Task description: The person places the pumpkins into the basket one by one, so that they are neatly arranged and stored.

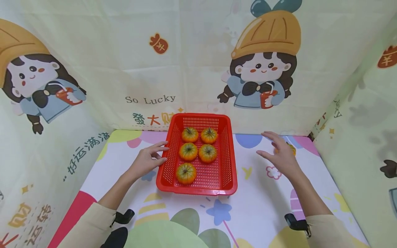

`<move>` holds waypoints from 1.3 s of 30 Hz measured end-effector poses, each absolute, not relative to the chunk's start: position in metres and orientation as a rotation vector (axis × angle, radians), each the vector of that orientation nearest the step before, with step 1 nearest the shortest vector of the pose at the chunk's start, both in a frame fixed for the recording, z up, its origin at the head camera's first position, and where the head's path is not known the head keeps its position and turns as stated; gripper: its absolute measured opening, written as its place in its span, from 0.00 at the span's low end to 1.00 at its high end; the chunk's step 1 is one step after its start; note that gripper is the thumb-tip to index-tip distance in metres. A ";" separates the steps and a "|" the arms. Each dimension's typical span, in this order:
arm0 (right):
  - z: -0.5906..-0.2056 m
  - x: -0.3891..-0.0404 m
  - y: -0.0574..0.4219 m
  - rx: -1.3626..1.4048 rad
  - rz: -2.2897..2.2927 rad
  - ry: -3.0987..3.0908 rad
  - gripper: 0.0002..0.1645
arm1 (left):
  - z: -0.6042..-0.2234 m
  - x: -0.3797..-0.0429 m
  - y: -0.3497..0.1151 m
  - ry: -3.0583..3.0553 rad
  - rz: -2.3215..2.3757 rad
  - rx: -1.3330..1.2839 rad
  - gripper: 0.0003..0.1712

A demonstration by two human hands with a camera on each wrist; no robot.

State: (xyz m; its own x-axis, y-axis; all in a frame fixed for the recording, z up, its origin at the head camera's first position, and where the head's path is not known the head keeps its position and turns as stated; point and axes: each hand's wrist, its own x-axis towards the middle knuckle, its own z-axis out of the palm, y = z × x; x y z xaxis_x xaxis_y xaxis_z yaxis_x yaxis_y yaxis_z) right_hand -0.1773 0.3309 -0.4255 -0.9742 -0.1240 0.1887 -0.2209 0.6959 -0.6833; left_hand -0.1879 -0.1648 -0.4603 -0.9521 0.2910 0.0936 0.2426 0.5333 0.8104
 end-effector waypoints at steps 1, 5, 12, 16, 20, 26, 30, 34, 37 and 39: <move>-0.427 -0.177 0.337 0.236 1.127 -2.773 0.44 | -0.460 -0.188 -0.165 2.701 1.417 0.469 0.26; -0.436 -0.178 0.361 0.091 1.118 -2.764 0.46 | -0.459 -0.187 -0.164 2.687 1.419 0.464 0.26; -0.461 -0.185 0.394 -0.079 1.133 -2.761 0.55 | -0.459 -0.188 -0.164 2.689 1.419 0.467 0.26; -0.476 -0.187 0.409 -0.150 1.128 -2.752 0.58 | -0.459 -0.188 -0.164 2.694 1.409 0.471 0.26; -0.487 -0.189 0.416 -0.231 1.172 -2.791 0.61 | -0.459 -0.187 -0.166 2.707 1.401 0.465 0.26; -0.499 -0.197 0.422 -0.311 1.190 -2.879 0.67 | -0.460 -0.187 -0.167 2.702 1.410 0.485 0.26; -0.507 -0.204 0.426 -0.288 1.160 -2.911 0.68 | -0.461 -0.187 -0.167 2.707 1.417 0.498 0.26; -0.510 -0.208 0.426 -0.351 1.166 -2.935 0.69 | -0.460 -0.187 -0.166 2.705 1.423 0.503 0.25; -0.510 -0.210 0.425 -0.425 1.191 -2.954 0.70 | -0.459 -0.188 -0.165 2.706 1.424 0.503 0.25; -0.510 -0.211 0.425 -0.472 1.202 -2.973 0.70 | -0.459 -0.188 -0.165 2.709 1.422 0.499 0.25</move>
